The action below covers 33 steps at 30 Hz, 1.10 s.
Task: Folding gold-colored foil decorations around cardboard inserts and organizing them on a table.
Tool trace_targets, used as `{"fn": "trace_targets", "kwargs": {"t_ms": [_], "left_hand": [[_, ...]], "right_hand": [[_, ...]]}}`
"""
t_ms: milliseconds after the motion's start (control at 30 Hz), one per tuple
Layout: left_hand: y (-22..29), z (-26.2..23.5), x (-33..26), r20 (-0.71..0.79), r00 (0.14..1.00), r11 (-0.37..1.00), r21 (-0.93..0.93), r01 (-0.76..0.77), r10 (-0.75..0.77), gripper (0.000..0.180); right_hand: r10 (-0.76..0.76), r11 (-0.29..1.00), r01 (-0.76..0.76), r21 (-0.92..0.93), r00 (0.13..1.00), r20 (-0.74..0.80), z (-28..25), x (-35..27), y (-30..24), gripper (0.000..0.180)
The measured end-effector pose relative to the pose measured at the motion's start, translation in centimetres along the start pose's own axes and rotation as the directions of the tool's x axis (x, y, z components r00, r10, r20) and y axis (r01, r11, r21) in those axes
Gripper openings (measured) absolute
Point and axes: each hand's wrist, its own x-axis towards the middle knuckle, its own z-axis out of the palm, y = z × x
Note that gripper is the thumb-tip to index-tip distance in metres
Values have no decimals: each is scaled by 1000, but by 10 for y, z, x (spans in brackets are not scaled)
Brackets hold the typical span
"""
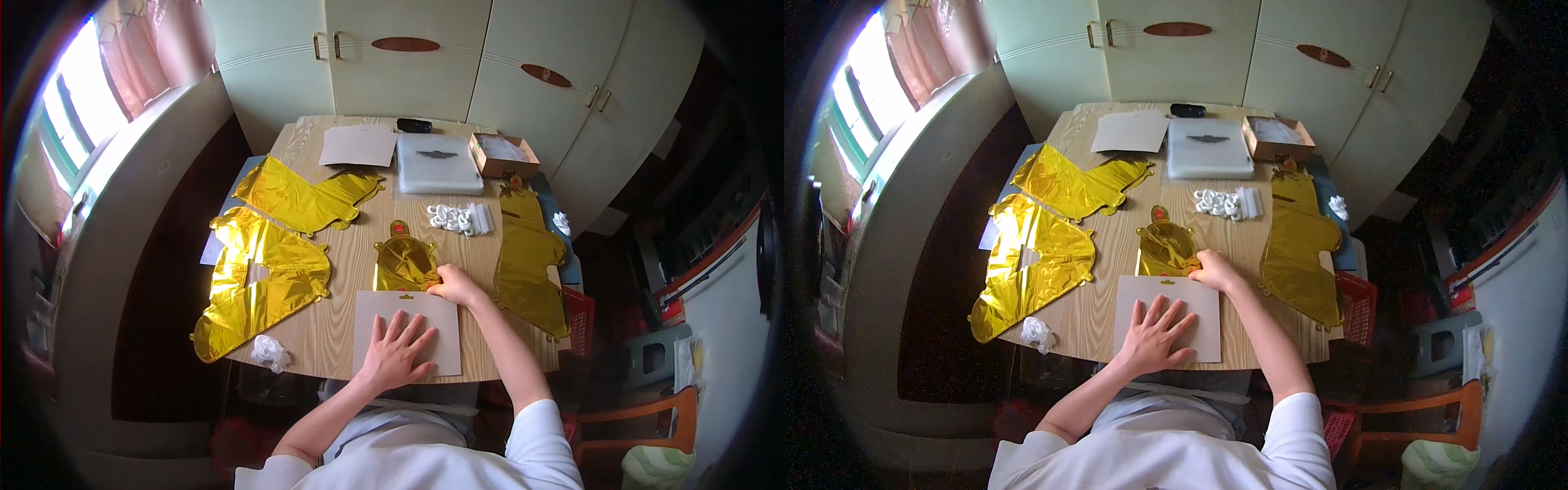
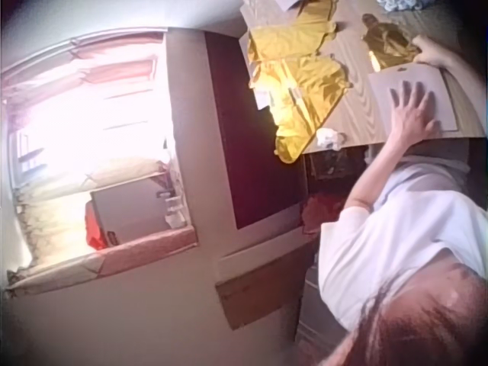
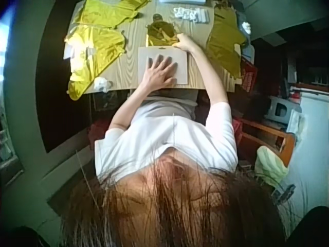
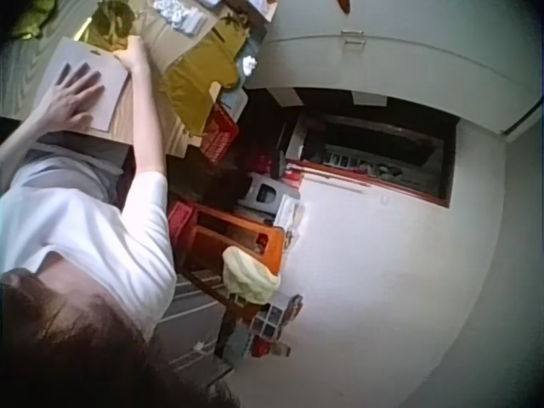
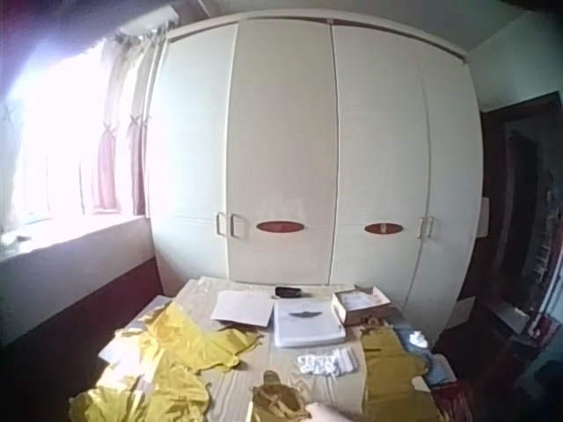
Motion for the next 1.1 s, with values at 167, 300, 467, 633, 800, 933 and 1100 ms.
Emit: {"fn": "trace_targets", "kwargs": {"t_ms": [167, 300, 467, 633, 800, 933, 1100], "left_hand": [[8, 0, -11, 34, 999, 1000, 0, 17, -17, 69], [12, 0, -14, 45, 999, 1000, 13, 24, -25, 69], [15, -6, -20, 68, 997, 1000, 21, 20, -21, 70], [16, -11, -26, 88, 996, 1000, 3, -4, 3, 71], [13, -10, -25, 84, 996, 1000, 6, -3, 2, 71], [13, -12, -23, 83, 997, 1000, 7, -7, 6, 71], [12, -9, -21, 73, 997, 1000, 22, -8, 6, 71]], "right_hand": [[-19, 999, 18, 51, 1000, 12, 9, -10, 4, 36], [-24, 996, 24, 86, 1000, -3, 8, -16, 1, 34], [-53, 990, 54, 132, 999, -11, 4, -13, 2, 34], [-36, 992, 37, 120, 999, -7, 9, -11, 7, 30], [-52, 994, 51, 99, 999, 9, 1, -16, -4, 28], [-98, 942, 87, 324, 995, 15, 13, -15, 13, 39], [-156, 892, 166, 421, 986, -60, 30, -12, 17, 34]]}}
